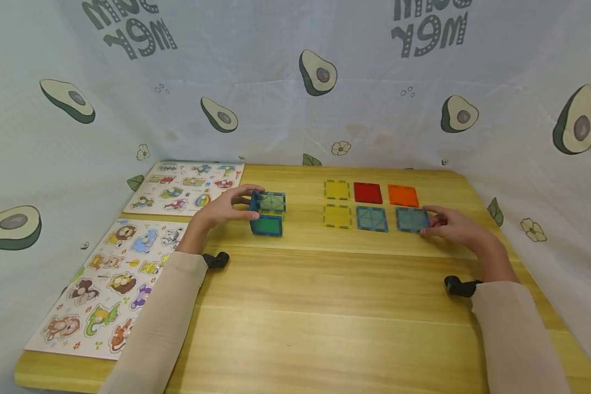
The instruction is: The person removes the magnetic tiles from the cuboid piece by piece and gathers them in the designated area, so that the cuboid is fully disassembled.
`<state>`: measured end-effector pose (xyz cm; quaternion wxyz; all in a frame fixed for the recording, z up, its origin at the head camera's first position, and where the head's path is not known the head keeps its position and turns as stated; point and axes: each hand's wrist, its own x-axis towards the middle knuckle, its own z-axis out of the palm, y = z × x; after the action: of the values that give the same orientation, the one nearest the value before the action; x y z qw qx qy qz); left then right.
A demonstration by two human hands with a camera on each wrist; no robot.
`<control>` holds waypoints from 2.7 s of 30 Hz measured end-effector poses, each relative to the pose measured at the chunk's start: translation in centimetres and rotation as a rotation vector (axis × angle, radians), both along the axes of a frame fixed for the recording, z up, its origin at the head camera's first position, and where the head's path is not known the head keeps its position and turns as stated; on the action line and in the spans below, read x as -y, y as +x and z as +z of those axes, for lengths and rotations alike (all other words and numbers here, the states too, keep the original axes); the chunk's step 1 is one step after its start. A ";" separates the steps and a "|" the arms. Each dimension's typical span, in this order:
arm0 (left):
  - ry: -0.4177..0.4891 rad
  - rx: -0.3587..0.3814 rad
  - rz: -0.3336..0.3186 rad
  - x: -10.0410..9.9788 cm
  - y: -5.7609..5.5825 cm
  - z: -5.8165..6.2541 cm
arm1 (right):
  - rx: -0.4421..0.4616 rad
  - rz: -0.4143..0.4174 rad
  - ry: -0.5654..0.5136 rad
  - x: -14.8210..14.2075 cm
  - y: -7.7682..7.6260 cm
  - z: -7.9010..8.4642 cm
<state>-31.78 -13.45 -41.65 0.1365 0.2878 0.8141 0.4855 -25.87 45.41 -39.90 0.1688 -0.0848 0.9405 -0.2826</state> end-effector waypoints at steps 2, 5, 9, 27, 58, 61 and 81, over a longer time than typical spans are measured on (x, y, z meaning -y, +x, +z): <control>0.000 0.004 0.001 0.0 0.0 0.0 | 0.010 0.012 0.020 0.1 -0.2 0.1; 0.000 0.007 0.002 0.0 0.1 0.0 | 0.026 0.024 0.033 0.3 -0.3 0.1; -0.005 0.011 0.009 0.1 0.2 0.1 | 0.032 0.031 0.012 0.2 -0.3 -0.1; 0.015 -0.017 -0.006 0.2 0.1 0.0 | -0.157 -0.004 -0.047 6.5 0.4 1.9; 0.055 -0.012 -0.004 0.2 0.2 0.1 | -0.196 0.234 -0.446 26.6 -1.1 0.3; 0.053 -0.008 -0.002 0.2 0.2 0.2 | -0.203 0.250 -0.467 27.2 -1.1 0.1; 0.074 0.019 0.001 0.2 0.3 0.2 | -0.210 0.294 -0.478 30.3 -1.1 -0.5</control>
<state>-31.53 -13.66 -41.43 0.1335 0.2878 0.7943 0.5181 -27.00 15.16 -40.38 0.0849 -0.2864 0.8372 -0.4581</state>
